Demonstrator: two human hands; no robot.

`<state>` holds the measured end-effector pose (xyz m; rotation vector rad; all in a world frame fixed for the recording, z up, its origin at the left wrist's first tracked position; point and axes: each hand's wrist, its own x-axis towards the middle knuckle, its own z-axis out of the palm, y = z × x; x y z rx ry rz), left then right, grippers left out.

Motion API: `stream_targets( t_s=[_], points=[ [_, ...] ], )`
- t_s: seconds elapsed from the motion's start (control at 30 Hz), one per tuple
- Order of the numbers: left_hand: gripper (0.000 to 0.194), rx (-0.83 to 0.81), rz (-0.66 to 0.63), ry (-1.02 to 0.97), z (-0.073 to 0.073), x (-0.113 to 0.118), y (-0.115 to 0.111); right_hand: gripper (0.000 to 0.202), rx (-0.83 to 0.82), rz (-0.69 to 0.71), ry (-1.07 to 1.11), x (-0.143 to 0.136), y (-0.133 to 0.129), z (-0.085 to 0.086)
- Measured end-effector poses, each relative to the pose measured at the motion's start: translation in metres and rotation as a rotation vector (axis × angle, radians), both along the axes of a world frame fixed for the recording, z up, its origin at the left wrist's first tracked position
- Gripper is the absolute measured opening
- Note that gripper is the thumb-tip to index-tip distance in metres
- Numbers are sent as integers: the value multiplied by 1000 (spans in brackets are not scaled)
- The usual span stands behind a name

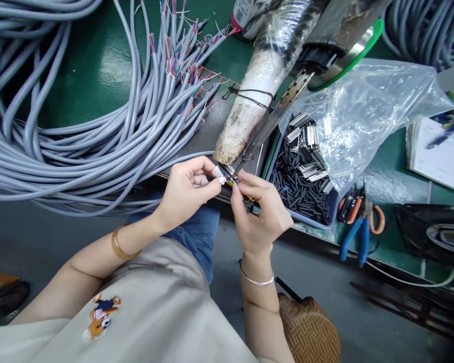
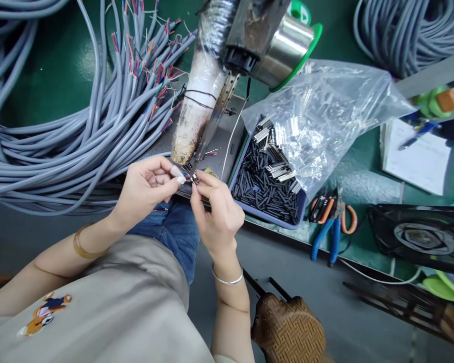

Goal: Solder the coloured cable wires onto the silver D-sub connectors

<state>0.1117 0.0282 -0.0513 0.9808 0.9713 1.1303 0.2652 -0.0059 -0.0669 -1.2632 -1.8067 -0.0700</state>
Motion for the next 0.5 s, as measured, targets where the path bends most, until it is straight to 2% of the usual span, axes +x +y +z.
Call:
stream_targets(
  t_s=[0.23, 0.5],
  points=[
    [14, 22, 27, 39, 7, 0, 1, 16, 24, -16, -9, -4, 2, 6],
    [16, -22, -33, 33, 0, -2, -1, 19, 20, 12, -34, 0, -8, -1]
  ],
)
